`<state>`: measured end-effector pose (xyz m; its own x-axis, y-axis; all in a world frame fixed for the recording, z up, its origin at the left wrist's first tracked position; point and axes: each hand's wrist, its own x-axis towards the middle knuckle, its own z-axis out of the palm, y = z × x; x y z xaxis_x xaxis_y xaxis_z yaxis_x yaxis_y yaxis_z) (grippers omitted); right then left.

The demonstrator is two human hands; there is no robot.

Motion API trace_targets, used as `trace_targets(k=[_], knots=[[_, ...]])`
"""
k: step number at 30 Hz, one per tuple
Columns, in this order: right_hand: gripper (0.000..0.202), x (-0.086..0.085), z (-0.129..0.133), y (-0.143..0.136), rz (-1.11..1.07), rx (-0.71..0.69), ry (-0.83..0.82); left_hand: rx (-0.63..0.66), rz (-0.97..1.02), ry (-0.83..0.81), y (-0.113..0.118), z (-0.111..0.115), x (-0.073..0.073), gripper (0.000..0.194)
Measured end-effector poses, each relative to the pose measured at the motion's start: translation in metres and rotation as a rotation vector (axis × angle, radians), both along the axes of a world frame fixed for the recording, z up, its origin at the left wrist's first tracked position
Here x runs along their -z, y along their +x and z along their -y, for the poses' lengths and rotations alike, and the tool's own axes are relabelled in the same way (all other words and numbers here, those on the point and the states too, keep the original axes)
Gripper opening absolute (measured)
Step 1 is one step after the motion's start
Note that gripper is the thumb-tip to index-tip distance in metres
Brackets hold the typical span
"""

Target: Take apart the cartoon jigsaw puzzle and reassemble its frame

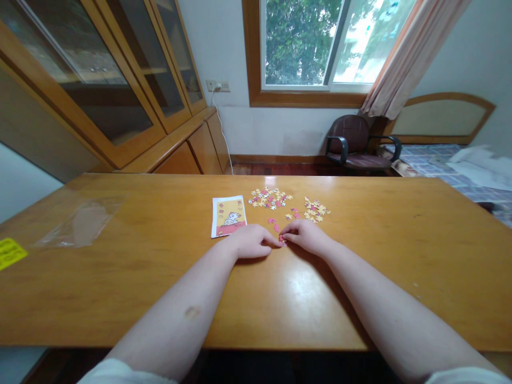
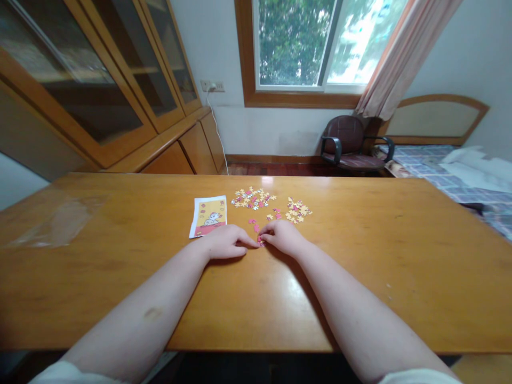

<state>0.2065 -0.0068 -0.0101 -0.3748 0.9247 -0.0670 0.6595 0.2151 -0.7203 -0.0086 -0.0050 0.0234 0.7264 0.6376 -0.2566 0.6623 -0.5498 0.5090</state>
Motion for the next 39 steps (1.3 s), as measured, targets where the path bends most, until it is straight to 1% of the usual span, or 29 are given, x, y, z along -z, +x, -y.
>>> trace_targets(k=[5, 15, 22, 27, 30, 33, 37, 39], knots=[[0.013, 0.000, 0.001, -0.001, 0.078, -0.035, 0.093, 0.006, 0.007, -0.009, 0.000, -0.001, 0.001, 0.049], [0.013, 0.003, -0.001, 0.000, 0.136, -0.099, 0.194, 0.005, -0.006, 0.002, 0.001, 0.000, 0.000, 0.049], [0.010, 0.004, -0.001, -0.001, 0.154, -0.108, 0.224, -0.013, -0.005, -0.006, 0.001, 0.001, 0.000, 0.049], [0.010, 0.001, 0.000, 0.000, 0.152, -0.099, 0.259, -0.018, 0.011, -0.014, 0.000, 0.001, 0.001, 0.047], [0.016, 0.000, -0.002, 0.003, 0.172, -0.039, 0.329, -0.010, 0.030, -0.012, 0.001, 0.001, 0.002, 0.046], [0.022, 0.000, -0.008, 0.010, 0.189, 0.089, 0.392, 0.003, 0.069, 0.017, 0.002, 0.001, 0.003, 0.042], [0.025, 0.000, -0.014, 0.017, 0.157, 0.238, 0.407, -0.004, 0.097, 0.057, 0.003, 0.002, 0.005, 0.040], [0.028, 0.000, -0.015, 0.019, 0.147, 0.284, 0.408, -0.007, 0.079, 0.059, 0.003, 0.001, 0.006, 0.042]])
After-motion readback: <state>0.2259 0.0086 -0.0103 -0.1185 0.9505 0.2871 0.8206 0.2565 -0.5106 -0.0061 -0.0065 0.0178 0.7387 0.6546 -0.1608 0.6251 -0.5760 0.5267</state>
